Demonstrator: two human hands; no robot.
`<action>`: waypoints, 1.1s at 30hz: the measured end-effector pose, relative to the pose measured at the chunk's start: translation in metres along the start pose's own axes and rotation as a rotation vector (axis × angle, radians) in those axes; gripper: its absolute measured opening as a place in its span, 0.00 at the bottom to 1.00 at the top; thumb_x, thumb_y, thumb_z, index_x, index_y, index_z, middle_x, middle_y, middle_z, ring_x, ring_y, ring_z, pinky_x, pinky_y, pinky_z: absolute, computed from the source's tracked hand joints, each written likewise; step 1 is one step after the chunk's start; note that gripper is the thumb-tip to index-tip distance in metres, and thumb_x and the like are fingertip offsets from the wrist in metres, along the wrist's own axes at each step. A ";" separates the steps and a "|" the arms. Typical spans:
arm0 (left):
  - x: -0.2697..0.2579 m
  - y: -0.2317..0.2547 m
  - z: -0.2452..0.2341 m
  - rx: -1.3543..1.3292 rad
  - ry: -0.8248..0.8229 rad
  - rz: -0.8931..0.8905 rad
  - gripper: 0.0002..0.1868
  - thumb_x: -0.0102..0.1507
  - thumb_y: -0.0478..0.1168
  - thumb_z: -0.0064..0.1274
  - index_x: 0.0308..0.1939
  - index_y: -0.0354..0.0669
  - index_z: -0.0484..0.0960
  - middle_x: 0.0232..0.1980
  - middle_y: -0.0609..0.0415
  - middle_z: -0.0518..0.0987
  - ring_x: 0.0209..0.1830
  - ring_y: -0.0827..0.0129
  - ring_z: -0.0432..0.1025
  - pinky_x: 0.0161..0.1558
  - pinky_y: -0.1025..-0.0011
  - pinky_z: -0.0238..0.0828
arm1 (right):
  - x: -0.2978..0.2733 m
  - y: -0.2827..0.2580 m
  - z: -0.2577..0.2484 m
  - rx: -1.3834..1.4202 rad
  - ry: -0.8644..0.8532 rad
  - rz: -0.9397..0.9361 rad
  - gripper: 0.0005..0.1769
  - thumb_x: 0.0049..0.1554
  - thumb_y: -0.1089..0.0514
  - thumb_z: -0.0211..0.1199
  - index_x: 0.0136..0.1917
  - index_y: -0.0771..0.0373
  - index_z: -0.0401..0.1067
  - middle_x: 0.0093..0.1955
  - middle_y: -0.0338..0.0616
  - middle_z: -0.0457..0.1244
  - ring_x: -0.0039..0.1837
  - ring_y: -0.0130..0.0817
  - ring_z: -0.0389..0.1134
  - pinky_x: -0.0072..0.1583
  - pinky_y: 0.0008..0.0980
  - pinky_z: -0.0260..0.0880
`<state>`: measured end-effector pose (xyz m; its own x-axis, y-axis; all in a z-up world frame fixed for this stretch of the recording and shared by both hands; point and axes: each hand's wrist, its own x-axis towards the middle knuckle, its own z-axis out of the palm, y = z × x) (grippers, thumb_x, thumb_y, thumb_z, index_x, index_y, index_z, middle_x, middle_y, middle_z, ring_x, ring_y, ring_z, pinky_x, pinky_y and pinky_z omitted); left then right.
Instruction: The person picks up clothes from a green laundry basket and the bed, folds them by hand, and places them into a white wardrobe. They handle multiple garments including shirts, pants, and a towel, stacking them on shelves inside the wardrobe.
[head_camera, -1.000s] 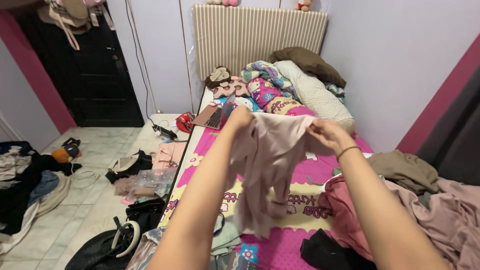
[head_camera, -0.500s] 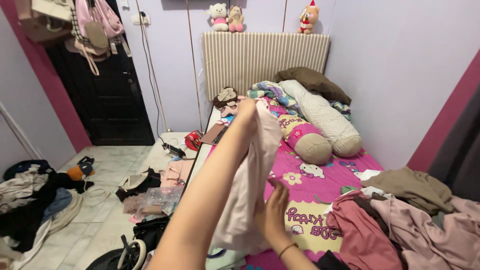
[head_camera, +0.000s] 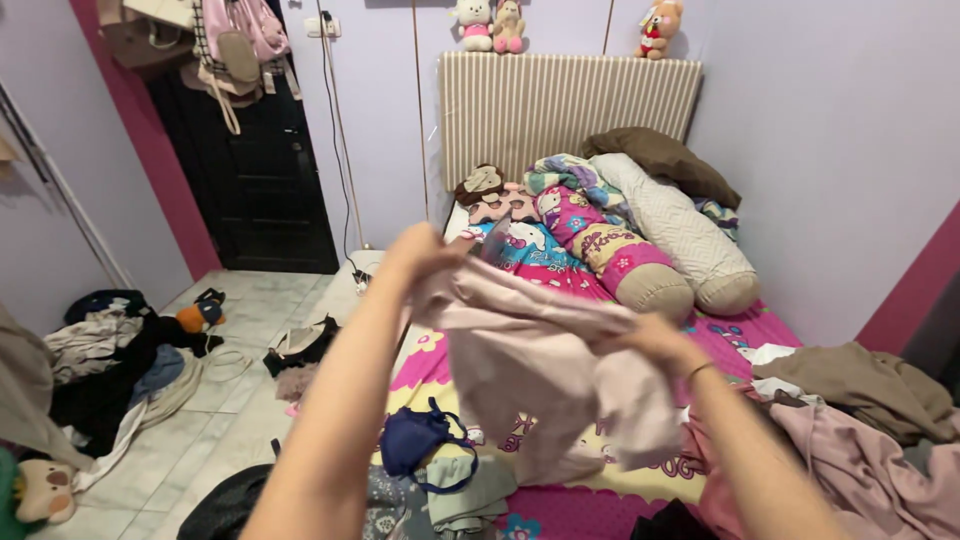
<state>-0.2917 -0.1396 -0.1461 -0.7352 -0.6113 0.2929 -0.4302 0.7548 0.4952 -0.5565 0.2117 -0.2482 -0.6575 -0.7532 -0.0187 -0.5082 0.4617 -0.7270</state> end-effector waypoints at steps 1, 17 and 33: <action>-0.008 -0.006 -0.009 0.080 -0.065 -0.022 0.27 0.49 0.59 0.68 0.37 0.39 0.90 0.38 0.39 0.85 0.39 0.51 0.82 0.46 0.57 0.77 | 0.004 0.003 -0.020 -0.015 0.024 -0.006 0.21 0.55 0.52 0.63 0.59 0.64 0.72 0.46 0.42 0.66 0.46 0.31 0.63 0.46 0.37 0.64; -0.065 0.083 0.145 -0.541 -0.190 0.259 0.17 0.62 0.42 0.52 0.52 0.41 0.86 0.43 0.49 0.87 0.42 0.66 0.81 0.47 0.67 0.76 | -0.016 -0.108 -0.117 -0.526 0.189 -0.352 0.17 0.46 0.53 0.69 0.48 0.62 0.82 0.45 0.49 0.72 0.49 0.37 0.72 0.54 0.39 0.70; -0.049 0.127 0.075 -1.462 -0.683 0.200 0.27 0.69 0.62 0.50 0.48 0.40 0.84 0.41 0.56 0.84 0.37 0.73 0.78 0.40 0.72 0.77 | 0.003 0.086 0.158 1.150 -0.556 0.252 0.55 0.56 0.22 0.44 0.74 0.72 0.63 0.73 0.58 0.60 0.71 0.48 0.61 0.72 0.49 0.57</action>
<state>-0.3492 0.0039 -0.1589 -0.9695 -0.0223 0.2442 0.2397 -0.2962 0.9246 -0.5140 0.1752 -0.4188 -0.2065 -0.9249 -0.3192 0.5416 0.1636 -0.8245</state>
